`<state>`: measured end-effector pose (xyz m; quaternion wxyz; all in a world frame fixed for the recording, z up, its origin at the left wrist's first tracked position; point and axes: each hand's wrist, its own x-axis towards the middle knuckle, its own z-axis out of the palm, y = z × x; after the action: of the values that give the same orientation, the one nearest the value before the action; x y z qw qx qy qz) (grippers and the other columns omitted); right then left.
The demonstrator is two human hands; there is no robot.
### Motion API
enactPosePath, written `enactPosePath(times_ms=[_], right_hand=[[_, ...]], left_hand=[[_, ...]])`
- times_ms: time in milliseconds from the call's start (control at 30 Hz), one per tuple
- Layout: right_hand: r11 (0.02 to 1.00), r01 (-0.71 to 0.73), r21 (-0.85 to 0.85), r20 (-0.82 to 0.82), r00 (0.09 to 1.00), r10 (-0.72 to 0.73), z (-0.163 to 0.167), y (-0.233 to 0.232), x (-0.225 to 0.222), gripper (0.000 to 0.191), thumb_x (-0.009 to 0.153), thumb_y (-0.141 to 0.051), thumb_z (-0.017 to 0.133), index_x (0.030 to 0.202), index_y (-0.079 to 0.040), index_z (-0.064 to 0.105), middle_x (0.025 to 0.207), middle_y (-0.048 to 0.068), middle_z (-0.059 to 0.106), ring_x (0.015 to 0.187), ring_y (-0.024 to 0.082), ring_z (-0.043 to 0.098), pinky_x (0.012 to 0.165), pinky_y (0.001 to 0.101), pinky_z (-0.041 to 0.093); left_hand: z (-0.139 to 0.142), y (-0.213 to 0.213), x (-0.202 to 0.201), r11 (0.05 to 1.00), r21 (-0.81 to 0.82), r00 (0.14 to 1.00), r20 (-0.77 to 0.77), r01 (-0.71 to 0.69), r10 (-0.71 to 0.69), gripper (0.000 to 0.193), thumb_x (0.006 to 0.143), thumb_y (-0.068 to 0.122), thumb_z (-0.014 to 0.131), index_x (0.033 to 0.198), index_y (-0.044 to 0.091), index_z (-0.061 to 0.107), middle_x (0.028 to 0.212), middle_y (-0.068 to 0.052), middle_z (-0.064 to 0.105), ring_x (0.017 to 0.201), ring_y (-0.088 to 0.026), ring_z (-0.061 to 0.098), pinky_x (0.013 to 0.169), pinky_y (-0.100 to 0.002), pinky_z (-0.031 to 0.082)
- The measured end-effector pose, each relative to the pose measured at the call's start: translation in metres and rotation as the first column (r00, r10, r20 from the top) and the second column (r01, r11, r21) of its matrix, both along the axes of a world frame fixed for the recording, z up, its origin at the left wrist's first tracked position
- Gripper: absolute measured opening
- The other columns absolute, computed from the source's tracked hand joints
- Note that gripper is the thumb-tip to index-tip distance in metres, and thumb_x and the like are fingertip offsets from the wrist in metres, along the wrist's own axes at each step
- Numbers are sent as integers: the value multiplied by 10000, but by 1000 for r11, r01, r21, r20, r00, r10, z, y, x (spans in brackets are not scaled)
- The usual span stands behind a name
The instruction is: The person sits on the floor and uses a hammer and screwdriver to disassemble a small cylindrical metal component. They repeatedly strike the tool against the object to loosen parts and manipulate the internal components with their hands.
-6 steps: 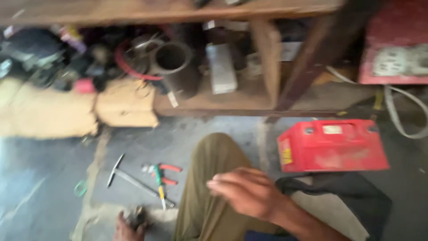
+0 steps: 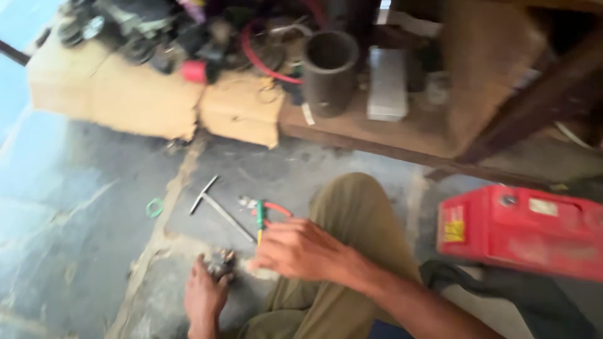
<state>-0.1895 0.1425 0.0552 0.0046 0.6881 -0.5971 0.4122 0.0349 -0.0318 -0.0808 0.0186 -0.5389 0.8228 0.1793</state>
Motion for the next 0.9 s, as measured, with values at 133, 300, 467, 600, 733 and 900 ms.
enactPosePath(times_ms=[133, 300, 467, 600, 733, 900], right_hand=[[973, -50, 226, -66, 996, 67, -56, -82, 10, 291, 924, -305, 791, 917, -70, 620, 902, 88, 624, 928, 304, 656, 812, 444, 497], [957, -40, 287, -62, 996, 60, -118, -110, 32, 509, 798, -271, 782, 1199, -12, 605, 1221, 208, 589, 1176, 406, 570, 956, 470, 476], [948, 180, 264, -57, 984, -171, -161, -147, 38, 648, 803, -243, 829, 1337, -18, 541, 1355, 224, 538, 1247, 424, 533, 1054, 523, 437], [806, 533, 258, 514, 631, -581, -166, -185, -3, 813, 819, -287, 810, 1450, 10, 393, 1412, 203, 479, 1256, 380, 529, 1040, 461, 470], [879, 323, 351, 926, 20, -377, -148, -197, -54, 710, 883, -203, 704, 1475, -82, 330, 1416, 127, 517, 1298, 308, 540, 1049, 452, 476], [969, 186, 162, 987, -46, -156, -126, -193, -64, 396, 1029, -146, 573, 1382, 25, 518, 1274, 166, 649, 1179, 347, 669, 990, 458, 540]], left_hand=[[-28, -10, 6, 998, 44, 999, 26, 40, -41, 748, 728, 354, 859, 1352, 118, 520, 1261, -168, 628, 1167, -388, 619, 947, -489, 527], [17, -30, 0, 997, 68, 999, 45, 19, -22, 679, 666, 325, 902, 1204, 87, 562, 1228, -175, 603, 1141, -389, 618, 919, -487, 543], [-11, -59, 5, 997, 78, 999, 28, -20, 18, 642, 693, 338, 888, 1156, 60, 541, 1204, -178, 610, 1127, -404, 620, 899, -495, 554], [-33, -76, 15, 992, 103, 997, -30, -67, 71, 669, 700, 380, 895, 1161, 57, 534, 1197, -190, 612, 1119, -410, 622, 874, -505, 557], [-20, -80, 18, 993, 111, 999, 12, -45, 44, 696, 703, 392, 893, 1174, 39, 521, 1206, -196, 611, 1117, -414, 632, 871, -491, 575], [-17, -71, 18, 994, 107, 1000, 5, -25, 25, 719, 705, 403, 893, 1183, 24, 511, 1209, -205, 608, 1118, -426, 630, 863, -501, 577]])
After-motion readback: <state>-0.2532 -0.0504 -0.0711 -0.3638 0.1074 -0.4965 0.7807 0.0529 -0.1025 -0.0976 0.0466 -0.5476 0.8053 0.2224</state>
